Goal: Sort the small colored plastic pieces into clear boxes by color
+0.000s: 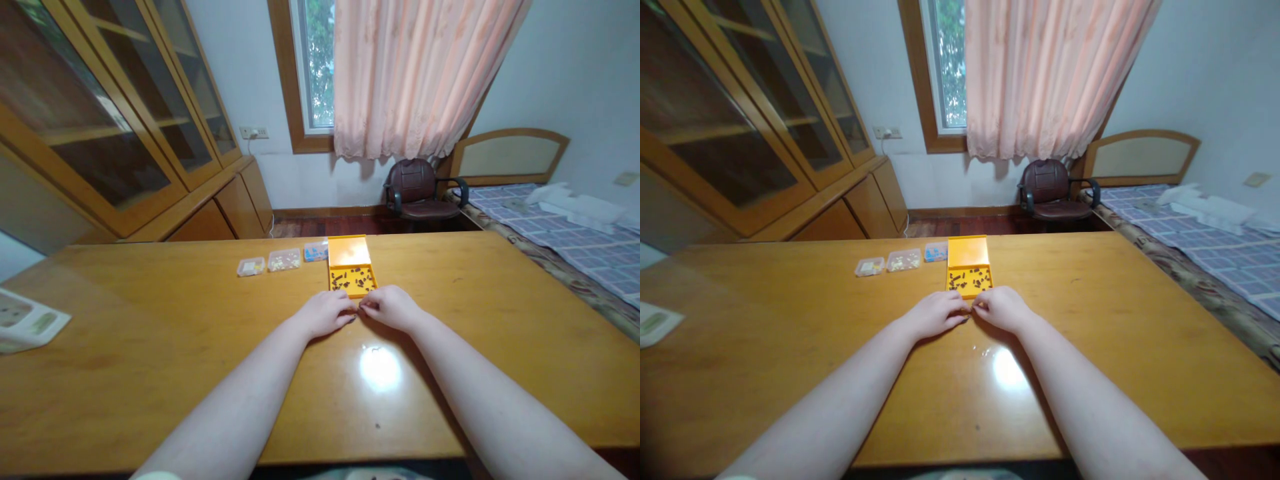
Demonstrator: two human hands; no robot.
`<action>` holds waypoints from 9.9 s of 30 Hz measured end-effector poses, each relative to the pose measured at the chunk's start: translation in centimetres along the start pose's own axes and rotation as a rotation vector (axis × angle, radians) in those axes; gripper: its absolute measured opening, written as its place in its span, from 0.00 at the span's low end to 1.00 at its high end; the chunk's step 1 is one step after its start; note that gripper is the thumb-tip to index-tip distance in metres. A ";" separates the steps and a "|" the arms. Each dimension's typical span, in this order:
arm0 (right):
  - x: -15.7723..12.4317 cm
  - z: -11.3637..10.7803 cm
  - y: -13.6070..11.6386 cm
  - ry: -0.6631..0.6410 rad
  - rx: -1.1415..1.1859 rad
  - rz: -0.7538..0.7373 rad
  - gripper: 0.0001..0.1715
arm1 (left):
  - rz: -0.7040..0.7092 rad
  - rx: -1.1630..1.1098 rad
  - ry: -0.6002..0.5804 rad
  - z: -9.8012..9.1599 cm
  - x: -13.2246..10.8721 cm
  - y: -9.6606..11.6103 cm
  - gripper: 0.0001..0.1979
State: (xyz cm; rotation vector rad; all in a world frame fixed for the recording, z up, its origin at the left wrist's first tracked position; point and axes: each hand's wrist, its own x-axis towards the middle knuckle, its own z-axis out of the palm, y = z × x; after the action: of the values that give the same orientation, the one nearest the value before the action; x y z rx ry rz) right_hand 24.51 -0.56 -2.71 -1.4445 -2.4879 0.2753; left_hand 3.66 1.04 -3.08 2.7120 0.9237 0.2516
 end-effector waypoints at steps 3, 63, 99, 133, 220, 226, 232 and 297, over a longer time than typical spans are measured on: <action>0.2 0.4 0.8 0.187 0.071 0.145 0.15 | 0.000 -0.032 -0.005 0.1 0.1 -0.1 0.10; -0.9 -2.2 -0.7 -0.209 -0.188 0.085 0.13 | -0.327 -0.115 0.276 0.5 0.3 -1.2 0.12; 1.0 1.9 2.3 0.445 0.569 0.355 0.25 | -0.524 -0.120 0.293 1.5 0.7 -1.8 0.44; 2.9 4.0 6.2 0.720 1.436 0.527 0.28 | -0.510 -0.232 0.069 0.6 0.6 -2.8 0.29; 6.5 3.3 8.6 0.411 -0.025 0.336 0.34 | -0.667 -0.153 0.170 1.4 0.7 -2.8 0.34; 6.7 3.3 9.5 0.359 0.025 0.323 0.29 | -0.657 -0.132 0.164 1.3 0.7 -2.9 0.33; 6.7 3.5 10.5 0.391 0.158 0.299 0.34 | -0.621 -0.111 0.154 1.4 0.7 -2.8 0.39; 7.4 3.6 7.3 0.404 0.859 0.011 0.35 | -0.301 -0.101 0.739 -4.2 3.8 -10.3 0.26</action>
State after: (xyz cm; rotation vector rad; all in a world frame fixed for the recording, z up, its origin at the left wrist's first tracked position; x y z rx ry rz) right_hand 25.90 9.39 -7.31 -1.0043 -1.6905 0.8320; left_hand -0.31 12.00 -1.96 2.3402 1.4273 1.2435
